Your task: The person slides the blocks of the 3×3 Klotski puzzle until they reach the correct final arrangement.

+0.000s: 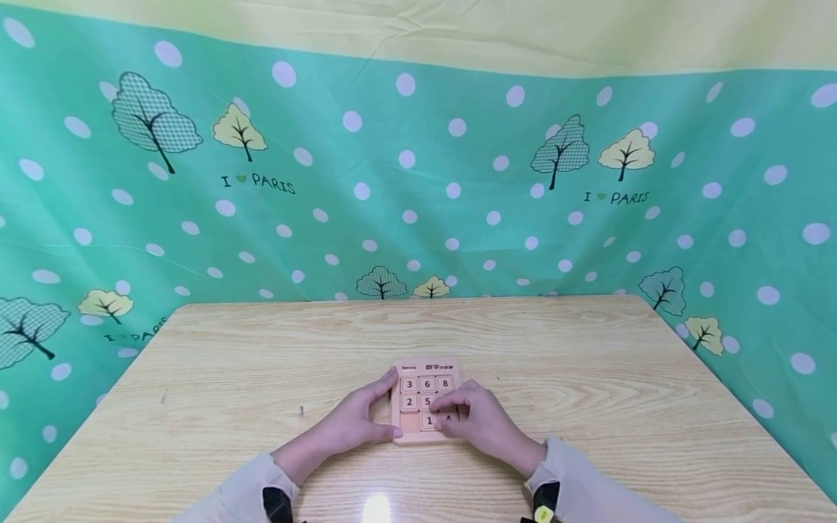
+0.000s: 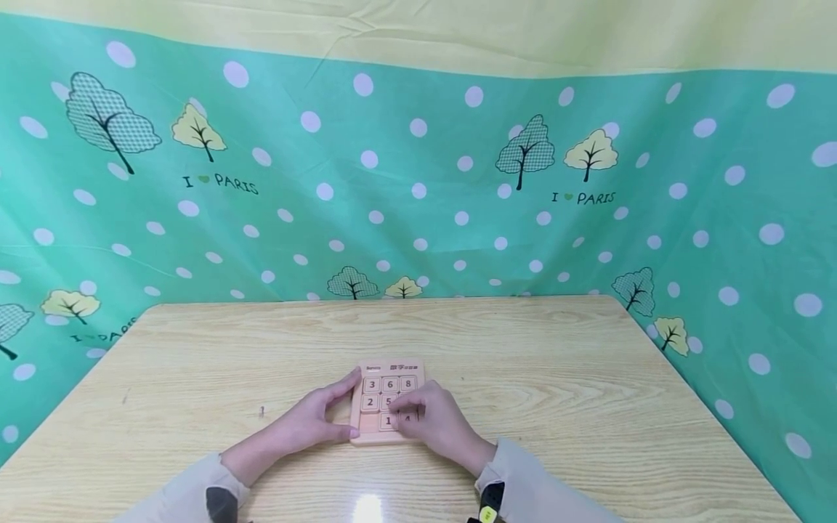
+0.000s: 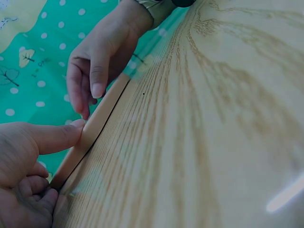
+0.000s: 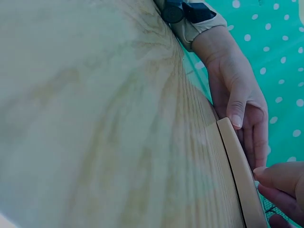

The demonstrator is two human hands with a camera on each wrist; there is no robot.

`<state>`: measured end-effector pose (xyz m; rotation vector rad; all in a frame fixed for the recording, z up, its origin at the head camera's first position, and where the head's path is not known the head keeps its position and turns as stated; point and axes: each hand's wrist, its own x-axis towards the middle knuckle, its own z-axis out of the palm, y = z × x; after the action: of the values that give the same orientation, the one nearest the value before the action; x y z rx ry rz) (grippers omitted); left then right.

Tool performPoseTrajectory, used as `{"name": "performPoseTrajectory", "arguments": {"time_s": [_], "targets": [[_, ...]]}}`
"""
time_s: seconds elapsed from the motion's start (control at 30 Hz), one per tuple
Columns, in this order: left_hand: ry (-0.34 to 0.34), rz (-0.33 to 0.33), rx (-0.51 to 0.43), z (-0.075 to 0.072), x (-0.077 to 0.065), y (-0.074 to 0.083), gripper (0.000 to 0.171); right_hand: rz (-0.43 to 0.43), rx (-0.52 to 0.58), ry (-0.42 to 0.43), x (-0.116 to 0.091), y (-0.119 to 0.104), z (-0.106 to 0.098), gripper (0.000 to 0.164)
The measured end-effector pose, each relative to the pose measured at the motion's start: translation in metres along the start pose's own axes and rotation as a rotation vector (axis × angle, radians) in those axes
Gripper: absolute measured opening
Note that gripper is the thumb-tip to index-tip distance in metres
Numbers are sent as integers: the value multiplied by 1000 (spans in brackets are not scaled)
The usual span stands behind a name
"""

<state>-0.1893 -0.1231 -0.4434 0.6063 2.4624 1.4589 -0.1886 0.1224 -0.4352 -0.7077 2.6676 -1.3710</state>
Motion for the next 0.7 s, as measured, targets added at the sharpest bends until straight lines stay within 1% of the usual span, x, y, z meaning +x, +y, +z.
{"name": "performPoseTrajectory", "arguments": {"time_s": [0.23,0.4,0.7], "targets": [[-2,0,-6,0,-1,0,93,15,-41,24,-4,-2,-1,20],[-4,-3,-15,0,0,0,92,0,-71,44,-6,-2,0,21],[-5,-3,-7,0,0,-1,93,-17,-81,42,-5,-4,1,20]]}}
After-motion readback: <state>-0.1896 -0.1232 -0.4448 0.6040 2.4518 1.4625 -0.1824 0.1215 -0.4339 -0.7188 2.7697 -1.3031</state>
